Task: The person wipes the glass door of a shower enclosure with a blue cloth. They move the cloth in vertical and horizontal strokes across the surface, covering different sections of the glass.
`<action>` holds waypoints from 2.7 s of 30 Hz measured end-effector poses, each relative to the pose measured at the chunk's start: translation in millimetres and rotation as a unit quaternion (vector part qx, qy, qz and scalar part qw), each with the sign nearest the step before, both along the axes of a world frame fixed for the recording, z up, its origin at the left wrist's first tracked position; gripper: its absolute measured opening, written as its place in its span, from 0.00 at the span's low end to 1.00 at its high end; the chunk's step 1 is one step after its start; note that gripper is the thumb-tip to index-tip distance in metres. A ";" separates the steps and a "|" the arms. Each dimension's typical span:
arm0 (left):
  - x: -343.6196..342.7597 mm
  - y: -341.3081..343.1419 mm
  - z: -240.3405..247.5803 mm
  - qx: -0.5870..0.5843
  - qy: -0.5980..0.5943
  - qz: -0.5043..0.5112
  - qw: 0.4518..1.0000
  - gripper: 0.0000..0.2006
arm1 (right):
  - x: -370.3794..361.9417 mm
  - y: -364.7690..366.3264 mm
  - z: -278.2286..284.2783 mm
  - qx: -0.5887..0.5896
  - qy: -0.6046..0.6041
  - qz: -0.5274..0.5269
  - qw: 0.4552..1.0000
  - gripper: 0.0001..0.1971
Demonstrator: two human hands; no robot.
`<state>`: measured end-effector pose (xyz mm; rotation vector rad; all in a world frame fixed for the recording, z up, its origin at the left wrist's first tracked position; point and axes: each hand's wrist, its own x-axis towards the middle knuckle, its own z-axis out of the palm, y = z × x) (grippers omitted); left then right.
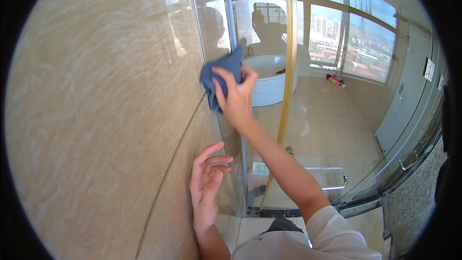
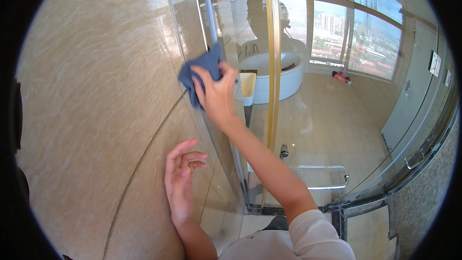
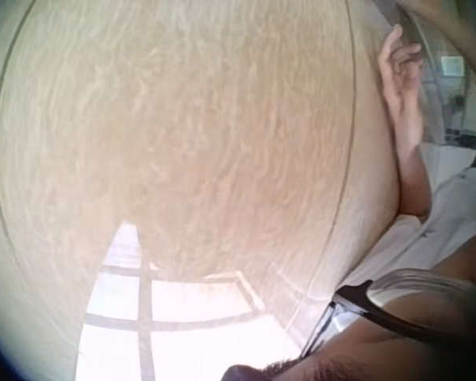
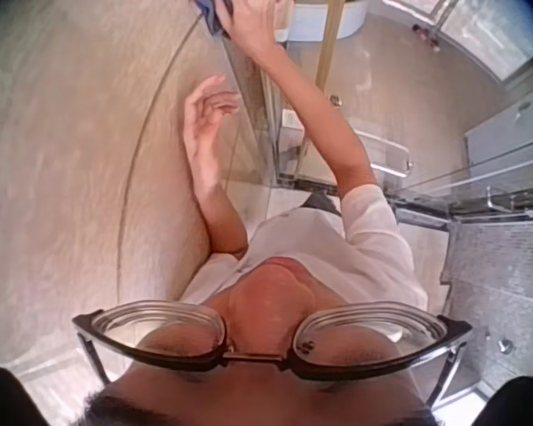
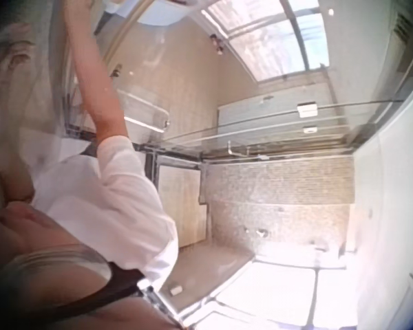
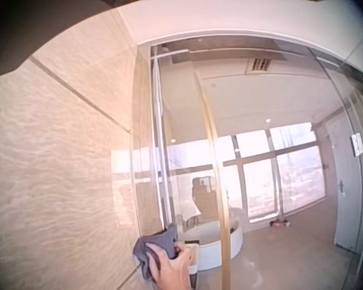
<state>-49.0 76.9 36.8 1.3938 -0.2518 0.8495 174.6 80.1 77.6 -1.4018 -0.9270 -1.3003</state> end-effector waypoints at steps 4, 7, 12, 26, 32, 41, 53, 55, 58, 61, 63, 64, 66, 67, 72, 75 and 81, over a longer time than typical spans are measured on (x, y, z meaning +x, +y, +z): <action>-1.7 -2.8 2.4 -0.003 0.019 0.003 1.000 0.25 | -6.3 1.2 -1.4 0.034 0.042 0.027 0.998 0.20; -0.7 -6.7 1.7 -0.014 0.021 -0.006 1.000 0.24 | -2.8 -2.6 -119.6 0.010 0.094 -0.011 0.995 0.21; 3.0 -5.7 5.3 -0.021 0.008 -0.034 0.999 0.25 | -0.7 -14.5 -231.6 -0.038 0.158 0.027 0.986 0.19; 7.7 -5.1 -4.3 0.008 0.044 0.033 0.998 0.25 | 7.2 -2.7 -101.6 0.000 0.092 0.020 0.996 0.20; 7.5 -6.0 4.3 -0.014 0.039 -0.009 0.999 0.25 | 6.4 -14.6 -206.8 -0.050 0.134 0.043 0.989 0.22; 7.1 -5.1 -2.3 0.016 0.067 0.045 0.997 0.26 | 10.8 -5.6 69.1 0.099 -0.011 0.035 0.994 0.17; 4.6 -6.1 6.5 -0.018 0.029 0.015 0.999 0.34 | -7.1 -8.1 -128.9 -0.019 0.088 -0.014 0.996 0.18; 3.9 -4.1 4.1 -0.012 0.037 0.027 0.999 0.34 | -3.2 0.3 -62.0 0.005 0.040 -0.019 0.999 0.17; 3.1 -3.5 -1.5 -0.013 0.043 0.039 0.998 0.33 | -5.0 2.2 38.6 0.044 -0.027 -0.010 0.999 0.16; 5.9 -5.7 -3.1 -0.015 0.032 0.012 0.999 0.31 | -0.5 -2.0 53.1 0.044 -0.025 -0.037 0.998 0.16; 1.9 -6.0 -1.1 -0.016 0.027 0.013 0.999 0.31 | -0.8 1.4 18.9 0.038 0.017 -0.018 0.999 0.17; 2.2 -8.7 0.2 -0.013 0.026 0.023 0.999 0.31 | 1.5 -0.8 -7.7 0.032 0.033 -0.013 0.999 0.18; 3.4 -12.6 2.6 -0.002 0.030 0.042 0.999 0.33 | 0.2 -4.4 -88.2 0.016 0.070 -0.026 0.997 0.20; 4.3 -13.1 3.7 -0.009 0.029 0.035 0.999 0.33 | -0.8 -7.2 -139.6 -0.001 0.096 -0.021 0.995 0.21; 8.0 -11.0 4.2 -0.017 0.030 0.007 0.999 0.33 | -6.7 -25.3 -239.3 -0.065 0.129 -0.003 0.989 0.21; 8.4 -5.8 -0.1 -0.008 0.042 0.029 0.999 0.33 | -1.3 -14.2 -145.5 -0.022 0.075 0.004 0.997 0.20; 12.7 -5.5 -2.8 0.021 0.067 0.056 0.996 0.32 | -1.4 -8.2 49.7 0.066 -0.008 0.006 0.998 0.16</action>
